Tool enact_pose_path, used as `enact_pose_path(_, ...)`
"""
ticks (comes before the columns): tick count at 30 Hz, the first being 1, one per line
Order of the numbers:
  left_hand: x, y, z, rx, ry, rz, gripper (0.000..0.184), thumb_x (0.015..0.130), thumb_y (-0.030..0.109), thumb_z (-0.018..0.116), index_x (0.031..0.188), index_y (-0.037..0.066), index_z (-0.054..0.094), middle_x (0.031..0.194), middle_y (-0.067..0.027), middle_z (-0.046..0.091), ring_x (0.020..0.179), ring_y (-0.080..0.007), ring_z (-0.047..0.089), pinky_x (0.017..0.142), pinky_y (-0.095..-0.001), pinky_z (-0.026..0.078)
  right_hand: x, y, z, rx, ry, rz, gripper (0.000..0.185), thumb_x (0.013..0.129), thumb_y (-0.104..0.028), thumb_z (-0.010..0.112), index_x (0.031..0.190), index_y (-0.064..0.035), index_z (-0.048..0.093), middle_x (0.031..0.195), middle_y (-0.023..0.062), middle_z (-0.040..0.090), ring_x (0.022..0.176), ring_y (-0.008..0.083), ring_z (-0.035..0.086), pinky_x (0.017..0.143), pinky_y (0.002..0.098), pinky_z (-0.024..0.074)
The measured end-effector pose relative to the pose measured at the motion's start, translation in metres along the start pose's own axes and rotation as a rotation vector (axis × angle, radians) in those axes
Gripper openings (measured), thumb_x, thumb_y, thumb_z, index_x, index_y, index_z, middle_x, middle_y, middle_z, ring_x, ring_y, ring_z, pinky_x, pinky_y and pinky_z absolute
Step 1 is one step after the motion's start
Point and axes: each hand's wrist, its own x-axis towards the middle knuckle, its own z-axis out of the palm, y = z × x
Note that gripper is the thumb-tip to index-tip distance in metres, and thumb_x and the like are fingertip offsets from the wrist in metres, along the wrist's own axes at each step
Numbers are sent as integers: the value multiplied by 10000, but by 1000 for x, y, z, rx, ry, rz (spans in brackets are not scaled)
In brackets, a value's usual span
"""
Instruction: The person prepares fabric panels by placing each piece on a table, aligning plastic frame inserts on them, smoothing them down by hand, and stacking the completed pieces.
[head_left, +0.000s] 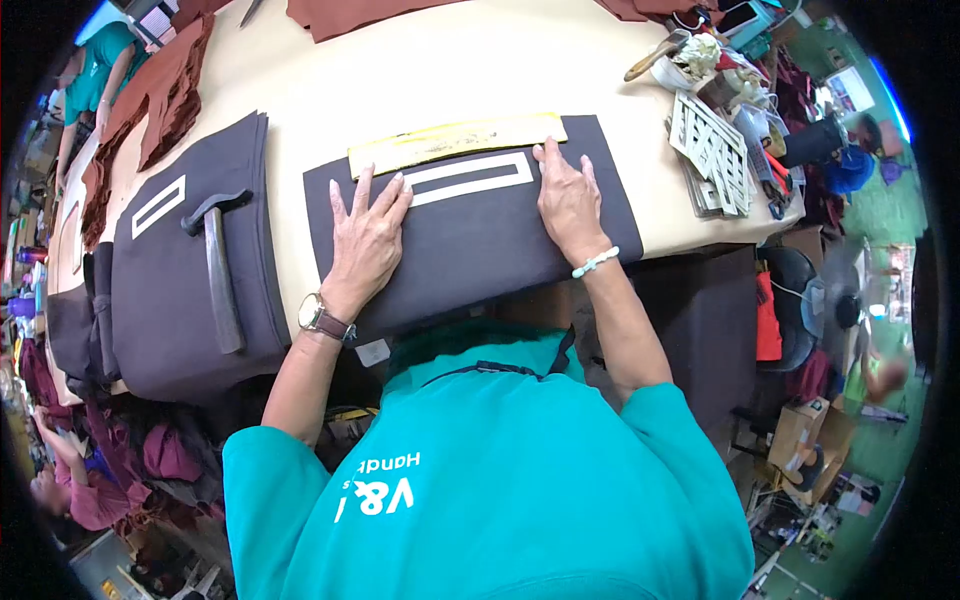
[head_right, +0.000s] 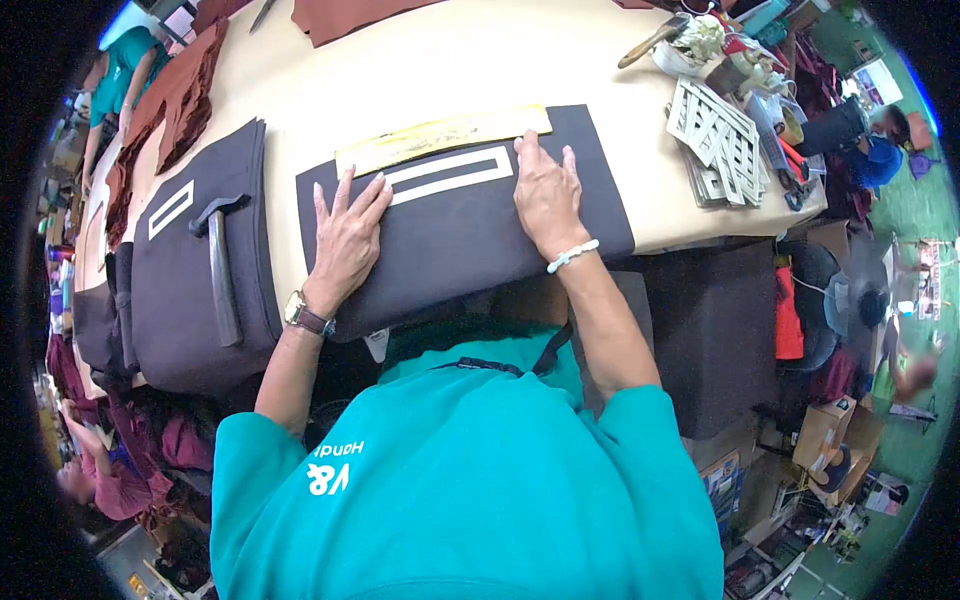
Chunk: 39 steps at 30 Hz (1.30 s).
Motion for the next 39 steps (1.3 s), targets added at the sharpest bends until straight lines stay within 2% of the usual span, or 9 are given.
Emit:
enact_pose_path(5,-1,-3,9,-38,22,4,444,810,23,463,1242,116,513,1333,-40,456,1321,-312,272,1014,-661,152,1,-45,3,-259,287,-256,444,817,-63,458,1240,70,435,1056,181,602,1010,257,580,979,475,358)
enact_pose_path(6,-3,-4,8,-25,25,16,457,804,20,463,1248,117,508,1334,-39,456,1320,-313,273,1016,-659,148,-6,-73,7,-151,15,-179,471,807,-94,467,1247,72,435,1081,189,588,1046,234,558,981,455,357)
enact_pose_path(8,0,-4,5,-4,33,38,481,793,15,462,1261,120,498,1336,-37,455,1319,-313,276,1020,-656,141,-26,-115,27,-36,16,-344,484,808,-82,450,1253,101,408,1121,196,578,1070,247,555,997,466,337)
enact_pose_path(22,-5,12,-3,485,-59,135,410,743,61,514,1144,-2,566,1219,-140,514,1327,-280,269,1071,-587,124,-27,7,-4,-61,89,-82,359,908,-112,392,1224,50,447,1076,159,623,1011,271,597,984,512,336)
enact_pose_path(25,-5,2,-24,330,-149,12,372,735,63,518,1094,-7,589,1209,-150,516,1296,-304,312,1042,-609,165,7,-1,-49,-18,-351,156,338,920,-165,399,1198,10,479,954,210,637,921,307,621,952,478,371)
enact_pose_path(26,-5,-1,-33,262,-200,-45,368,732,65,521,1086,-8,592,1219,-150,510,1288,-309,322,1035,-613,175,20,19,-36,8,-215,82,370,907,-228,443,1193,-5,518,935,219,635,811,340,631,740,406,499)
enact_pose_path(31,22,-4,-23,92,10,-170,515,943,345,380,1350,31,343,1384,-139,377,1319,-335,260,1033,-599,166,80,5,-12,-39,323,-197,501,931,-368,382,1290,-19,420,1199,232,525,1169,373,456,1014,506,281)
enact_pose_path(32,24,2,-16,-24,5,-140,623,920,438,391,1378,27,289,1420,-150,316,1339,-337,212,1041,-607,128,84,-1,0,23,242,-258,554,931,-411,357,1351,-50,357,1383,195,354,1297,378,287,1054,551,179)
enact_pose_path(39,9,3,10,-123,-180,-170,775,891,550,354,1424,28,145,1483,-153,155,1373,-344,84,1065,-588,28,64,3,44,15,-41,-223,585,914,-462,366,1402,-150,289,1439,171,259,1331,367,224,1058,607,97)
